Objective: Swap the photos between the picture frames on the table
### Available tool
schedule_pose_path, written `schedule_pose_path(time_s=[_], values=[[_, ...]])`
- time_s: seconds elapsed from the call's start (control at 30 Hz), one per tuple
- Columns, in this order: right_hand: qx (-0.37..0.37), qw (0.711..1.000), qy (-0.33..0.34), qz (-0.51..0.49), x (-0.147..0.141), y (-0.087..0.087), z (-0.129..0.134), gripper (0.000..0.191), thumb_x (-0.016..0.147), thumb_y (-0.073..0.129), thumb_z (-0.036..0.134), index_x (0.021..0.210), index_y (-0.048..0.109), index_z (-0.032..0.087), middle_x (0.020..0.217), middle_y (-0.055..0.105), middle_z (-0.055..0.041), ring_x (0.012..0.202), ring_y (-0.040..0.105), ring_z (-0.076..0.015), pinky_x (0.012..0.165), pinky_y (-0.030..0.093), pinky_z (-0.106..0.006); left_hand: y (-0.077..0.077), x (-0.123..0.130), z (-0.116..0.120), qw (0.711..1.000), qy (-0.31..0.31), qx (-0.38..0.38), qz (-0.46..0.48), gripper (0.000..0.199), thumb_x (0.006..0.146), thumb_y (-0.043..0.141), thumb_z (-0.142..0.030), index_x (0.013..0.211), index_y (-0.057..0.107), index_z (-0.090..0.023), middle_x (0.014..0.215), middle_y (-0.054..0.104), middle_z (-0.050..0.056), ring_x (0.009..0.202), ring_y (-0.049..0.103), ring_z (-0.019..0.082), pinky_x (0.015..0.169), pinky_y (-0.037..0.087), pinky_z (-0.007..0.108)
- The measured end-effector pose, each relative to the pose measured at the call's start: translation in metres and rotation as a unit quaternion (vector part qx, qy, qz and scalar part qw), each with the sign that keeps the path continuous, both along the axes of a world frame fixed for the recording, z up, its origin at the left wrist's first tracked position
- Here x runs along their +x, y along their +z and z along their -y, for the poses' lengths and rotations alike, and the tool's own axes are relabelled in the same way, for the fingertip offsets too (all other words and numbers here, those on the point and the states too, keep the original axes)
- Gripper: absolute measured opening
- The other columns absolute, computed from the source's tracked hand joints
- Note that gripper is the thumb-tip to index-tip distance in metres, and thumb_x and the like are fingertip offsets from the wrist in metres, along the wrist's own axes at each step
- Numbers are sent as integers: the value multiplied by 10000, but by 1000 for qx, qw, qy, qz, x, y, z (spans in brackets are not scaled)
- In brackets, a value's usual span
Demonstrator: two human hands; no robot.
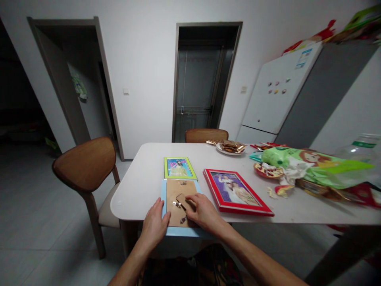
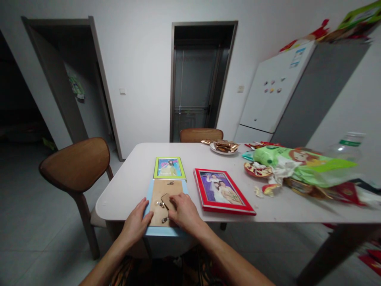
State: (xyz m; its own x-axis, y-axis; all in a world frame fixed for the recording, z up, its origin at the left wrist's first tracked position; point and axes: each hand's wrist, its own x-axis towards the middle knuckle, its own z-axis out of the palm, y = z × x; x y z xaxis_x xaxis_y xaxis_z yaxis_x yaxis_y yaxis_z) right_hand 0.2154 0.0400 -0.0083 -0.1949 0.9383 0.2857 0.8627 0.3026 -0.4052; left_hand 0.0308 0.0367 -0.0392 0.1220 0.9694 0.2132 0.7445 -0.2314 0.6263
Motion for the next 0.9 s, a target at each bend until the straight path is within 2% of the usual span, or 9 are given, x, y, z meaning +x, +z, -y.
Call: schedule_pose_path(time_s=[0.13,0.23,0.3,0.4,0.57,0.67,0.77,0.83,0.9], values=[[12,1000,1,-14,-8,17,1,324,650,539,267,950,605,163,891,581,-75,851,508,-179,750,375,-262,10,3,-4,979,2,-7,204,320,688,497,-315,944,569,-136,1147,537,127,1058,491,228,913,352,341],[21,998,32,-47,-17,30,4,328,671,543,275,976,592,164,911,579,-75,863,510,-176,768,382,-273,16,-3,-9,928,17,-65,365,272,666,497,-362,828,551,-150,795,657,62,723,611,193,669,469,306],[29,996,46,-68,-19,33,4,317,703,529,295,987,582,165,927,580,-76,880,510,-176,782,383,-280,17,-17,-13,912,45,-81,400,276,656,486,-389,786,527,-149,649,639,27,576,597,171,542,463,275],[32,998,21,-53,-9,28,0,303,745,487,305,997,576,162,942,581,-88,891,514,-181,785,380,-286,15,-51,-18,902,93,-68,416,290,620,502,-407,760,508,-152,595,613,1,521,574,151,492,438,247],[-33,994,-81,59,18,2,-8,375,744,469,281,1075,543,120,950,566,-134,862,533,-208,755,371,-284,6,-101,-22,896,167,-44,408,285,556,540,-390,702,523,-147,558,590,-12,514,556,143,485,419,231],[-35,989,-107,99,24,-7,-10,404,740,467,284,1110,514,127,937,563,-135,872,525,-221,751,361,-287,-3,-112,-24,901,194,-33,386,265,567,533,-356,721,536,-140,568,594,-5,515,560,147,476,417,230],[-31,987,-114,113,23,-7,-11,396,734,473,291,1096,513,133,926,559,-132,868,519,-224,743,359,-288,-8,-113,-25,912,212,-18,351,317,610,506,-316,874,521,-141,604,604,-4,537,578,153,493,434,239],[-29,987,-114,113,22,-7,-11,387,733,477,291,1083,514,128,928,553,-134,880,511,-223,760,352,-289,-7,-114,-25,922,223,-4,316,345,627,507,-294,942,506,-153,678,619,14,609,598,172,554,458,266],[-31,987,-113,111,23,-7,-12,379,734,478,290,1072,511,122,936,548,-137,898,504,-220,778,343,-287,-2,-114,-23,932,233,14,279,325,631,521,-270,940,518,-171,803,623,43,769,599,210,698,460,322]])
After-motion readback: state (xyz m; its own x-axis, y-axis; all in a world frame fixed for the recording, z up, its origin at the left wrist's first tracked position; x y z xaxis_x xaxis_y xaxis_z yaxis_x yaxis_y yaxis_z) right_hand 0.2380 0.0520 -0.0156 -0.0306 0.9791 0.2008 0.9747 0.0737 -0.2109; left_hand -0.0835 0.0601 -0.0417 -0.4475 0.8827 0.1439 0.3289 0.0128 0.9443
